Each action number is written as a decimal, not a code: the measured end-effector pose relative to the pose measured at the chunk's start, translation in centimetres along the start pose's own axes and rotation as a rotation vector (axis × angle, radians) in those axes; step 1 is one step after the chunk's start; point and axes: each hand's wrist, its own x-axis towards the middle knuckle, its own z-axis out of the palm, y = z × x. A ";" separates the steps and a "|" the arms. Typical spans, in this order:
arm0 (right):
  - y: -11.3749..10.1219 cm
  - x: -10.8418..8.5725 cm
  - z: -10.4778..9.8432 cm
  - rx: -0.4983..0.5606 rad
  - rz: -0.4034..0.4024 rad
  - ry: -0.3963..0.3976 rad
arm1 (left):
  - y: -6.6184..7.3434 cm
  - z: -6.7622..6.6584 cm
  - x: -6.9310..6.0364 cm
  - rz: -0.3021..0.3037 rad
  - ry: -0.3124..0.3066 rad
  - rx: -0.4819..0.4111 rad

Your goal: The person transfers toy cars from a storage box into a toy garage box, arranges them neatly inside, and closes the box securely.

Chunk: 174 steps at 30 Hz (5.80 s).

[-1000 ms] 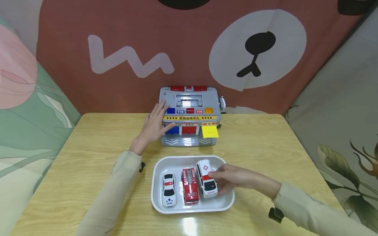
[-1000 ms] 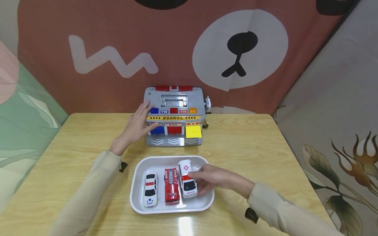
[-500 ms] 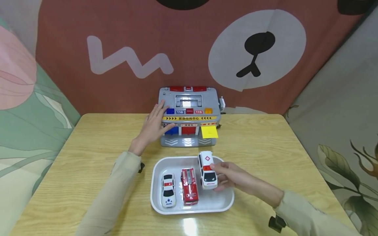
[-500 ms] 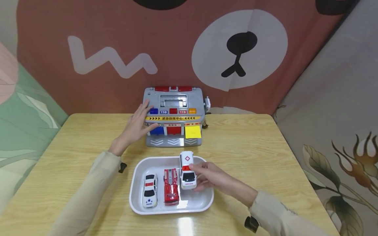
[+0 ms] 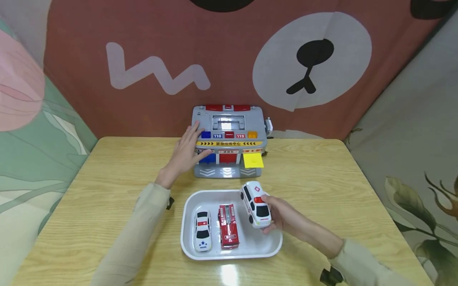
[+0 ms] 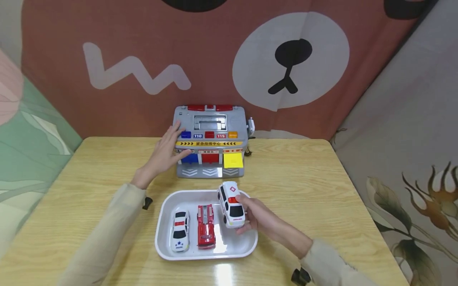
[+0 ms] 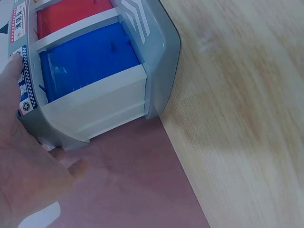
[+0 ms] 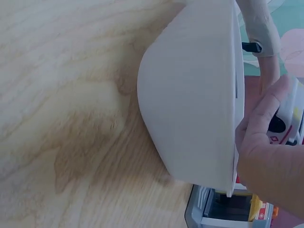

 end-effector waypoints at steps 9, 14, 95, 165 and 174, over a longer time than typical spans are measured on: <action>-0.5 -0.4 -0.9 -0.037 -0.055 0.029 | 0.1 0.2 0.2 -0.001 -0.006 -0.012; -0.9 -0.4 -1.8 -0.062 -0.062 0.089 | 0.0 0.4 0.2 -0.001 -0.002 -0.017; -0.7 10.6 -6.1 -0.067 -0.093 0.299 | 0.0 0.4 0.0 -0.024 0.015 0.023; -3.7 11.1 -9.9 -0.189 -0.003 0.073 | 0.2 0.4 -0.3 -0.023 0.009 -0.005; -4.0 11.3 -9.4 -0.272 0.020 0.094 | 0.1 0.6 -0.1 -0.023 0.012 0.011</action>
